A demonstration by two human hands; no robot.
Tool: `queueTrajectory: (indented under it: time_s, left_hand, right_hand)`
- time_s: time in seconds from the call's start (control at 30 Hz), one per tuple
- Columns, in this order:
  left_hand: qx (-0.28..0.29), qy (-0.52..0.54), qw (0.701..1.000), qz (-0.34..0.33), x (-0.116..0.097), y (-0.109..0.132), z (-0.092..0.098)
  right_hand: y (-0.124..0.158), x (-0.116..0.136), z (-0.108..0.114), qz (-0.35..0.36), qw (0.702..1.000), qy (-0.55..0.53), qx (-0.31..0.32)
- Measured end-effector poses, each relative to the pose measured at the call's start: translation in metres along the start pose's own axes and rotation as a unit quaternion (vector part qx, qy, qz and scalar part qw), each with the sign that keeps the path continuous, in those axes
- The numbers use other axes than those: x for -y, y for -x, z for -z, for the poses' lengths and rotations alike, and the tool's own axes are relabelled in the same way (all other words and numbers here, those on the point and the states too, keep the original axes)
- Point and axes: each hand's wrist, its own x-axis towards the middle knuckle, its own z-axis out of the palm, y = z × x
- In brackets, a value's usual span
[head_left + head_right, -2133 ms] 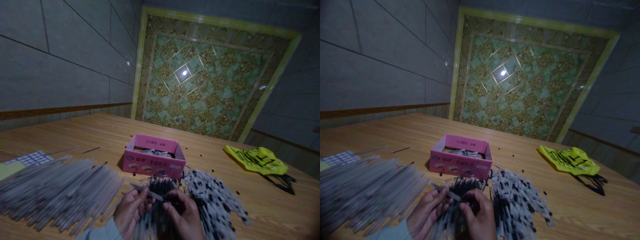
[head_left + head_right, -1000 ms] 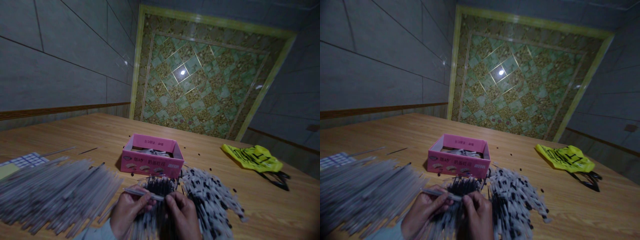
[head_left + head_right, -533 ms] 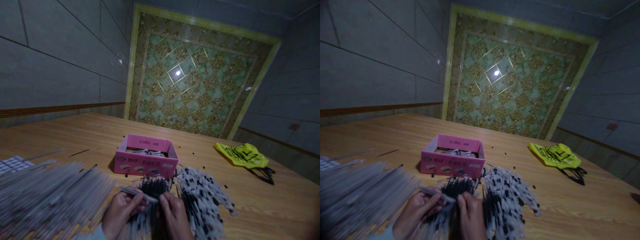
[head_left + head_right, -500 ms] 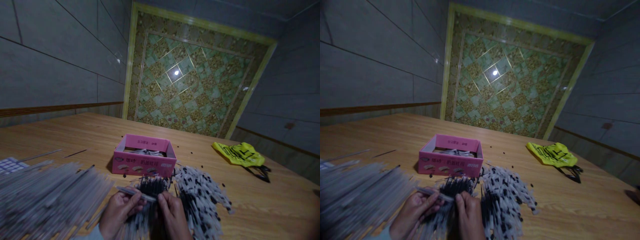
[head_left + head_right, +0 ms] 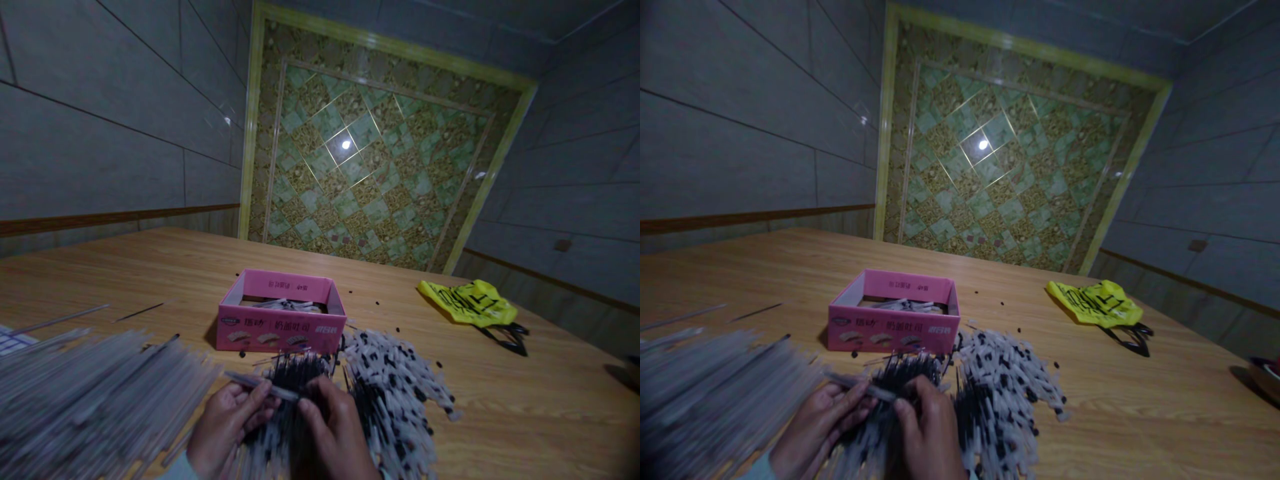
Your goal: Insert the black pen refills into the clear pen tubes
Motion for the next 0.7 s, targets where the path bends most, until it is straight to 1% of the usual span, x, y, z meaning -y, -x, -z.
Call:
queueTrajectory:
  time_s: [0.1, 0.2, 0.27, 0.3, 0.33, 0.37, 0.4, 0.43, 0.5, 0.57, 0.63, 0.7]
  left_hand:
    - [0.003, -0.012, 1.000, 0.013, 0.000, 0.001, 0.000]
    - [0.026, -0.012, 1.000, 0.012, -0.001, 0.002, -0.002]
    - [0.030, -0.004, 1.000, 0.009, -0.002, 0.002, -0.002]
    - [0.026, 0.000, 1.000, 0.008, -0.002, 0.001, -0.002]
    - [0.021, 0.005, 1.000, 0.008, -0.002, 0.000, -0.001]
    - [0.019, 0.011, 1.000, 0.007, -0.001, 0.000, 0.000]
    - [0.018, 0.016, 1.000, 0.007, -0.001, -0.001, 0.000]
    - [0.018, 0.020, 1.000, 0.009, -0.001, -0.002, 0.001]
    - [0.018, 0.031, 0.999, 0.015, -0.001, -0.001, 0.001]
    - [0.018, 0.036, 0.999, 0.023, -0.002, 0.000, 0.000]
    - [0.021, 0.035, 0.999, 0.027, -0.003, 0.002, -0.002]
    - [0.022, 0.029, 0.999, 0.030, -0.004, 0.004, -0.004]
  right_hand:
    - [0.001, -0.004, -0.007, -0.022, 1.000, -0.009, 0.004]
    - [0.001, -0.009, -0.016, -0.080, 0.992, -0.094, 0.032]
    - [-0.001, -0.011, -0.015, -0.098, 0.986, -0.120, 0.061]
    - [-0.003, -0.011, -0.010, -0.095, 0.988, -0.105, 0.065]
    - [-0.005, -0.011, -0.003, -0.085, 0.992, -0.070, 0.061]
    - [-0.008, -0.011, 0.007, -0.067, 0.997, -0.015, 0.039]
    - [-0.011, -0.013, 0.018, -0.050, 0.997, 0.060, 0.004]
    - [-0.013, -0.015, 0.030, -0.037, 0.988, 0.146, -0.021]
    - [-0.018, -0.024, 0.052, -0.012, 0.950, 0.306, -0.060]
    - [-0.021, -0.037, 0.067, -0.023, 0.909, 0.412, -0.060]
    - [-0.022, -0.050, 0.074, -0.051, 0.880, 0.468, -0.054]
    - [-0.022, -0.061, 0.076, -0.068, 0.870, 0.486, -0.049]
